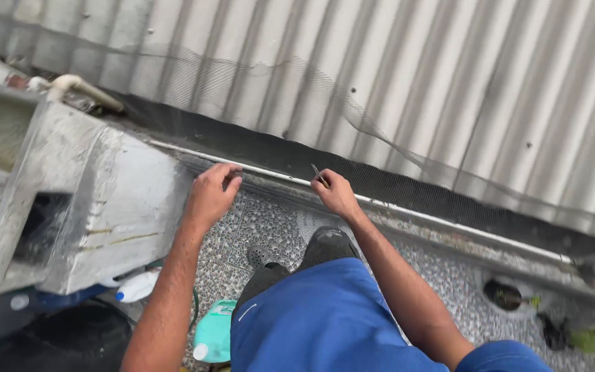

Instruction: The person attaches a mesh net to a metal frame and a wall by hand, using a pair of pliers to twist and tighten wire ties.

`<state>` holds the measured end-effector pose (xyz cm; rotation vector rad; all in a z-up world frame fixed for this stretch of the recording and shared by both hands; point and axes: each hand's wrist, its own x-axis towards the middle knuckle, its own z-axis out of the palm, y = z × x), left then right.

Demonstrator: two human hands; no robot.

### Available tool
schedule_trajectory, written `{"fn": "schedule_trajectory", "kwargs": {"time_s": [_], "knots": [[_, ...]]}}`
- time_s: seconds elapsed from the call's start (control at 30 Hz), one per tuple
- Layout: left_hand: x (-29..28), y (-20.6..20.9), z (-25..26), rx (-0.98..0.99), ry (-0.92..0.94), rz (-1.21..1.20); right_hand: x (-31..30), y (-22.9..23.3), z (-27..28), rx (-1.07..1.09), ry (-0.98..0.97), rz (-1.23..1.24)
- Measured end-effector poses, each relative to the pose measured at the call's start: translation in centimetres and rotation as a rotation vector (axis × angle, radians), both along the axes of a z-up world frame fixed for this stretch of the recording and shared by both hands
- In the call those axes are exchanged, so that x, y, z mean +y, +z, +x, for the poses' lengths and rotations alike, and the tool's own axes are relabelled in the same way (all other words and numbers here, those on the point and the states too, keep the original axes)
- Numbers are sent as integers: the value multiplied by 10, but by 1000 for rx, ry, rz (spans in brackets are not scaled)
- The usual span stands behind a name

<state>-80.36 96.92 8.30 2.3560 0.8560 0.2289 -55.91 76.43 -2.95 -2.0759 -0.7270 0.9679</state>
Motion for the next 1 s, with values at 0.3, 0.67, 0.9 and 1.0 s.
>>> {"fn": "schedule_trajectory", "kwargs": {"time_s": [0.3, 0.67, 0.9, 1.0], "knots": [[1, 14, 203, -70, -693, 268, -57, -8, 14, -209, -524, 56], [-116, -127, 345, 135, -1149, 587, -147, -30, 44, -513, -1065, 54], [-102, -179, 336, 34, -1114, 623, -180, -6, 70, -798, -858, -137], [-106, -131, 335, 218, -1150, 422, -197, -4, 84, -747, -749, -148]]}}
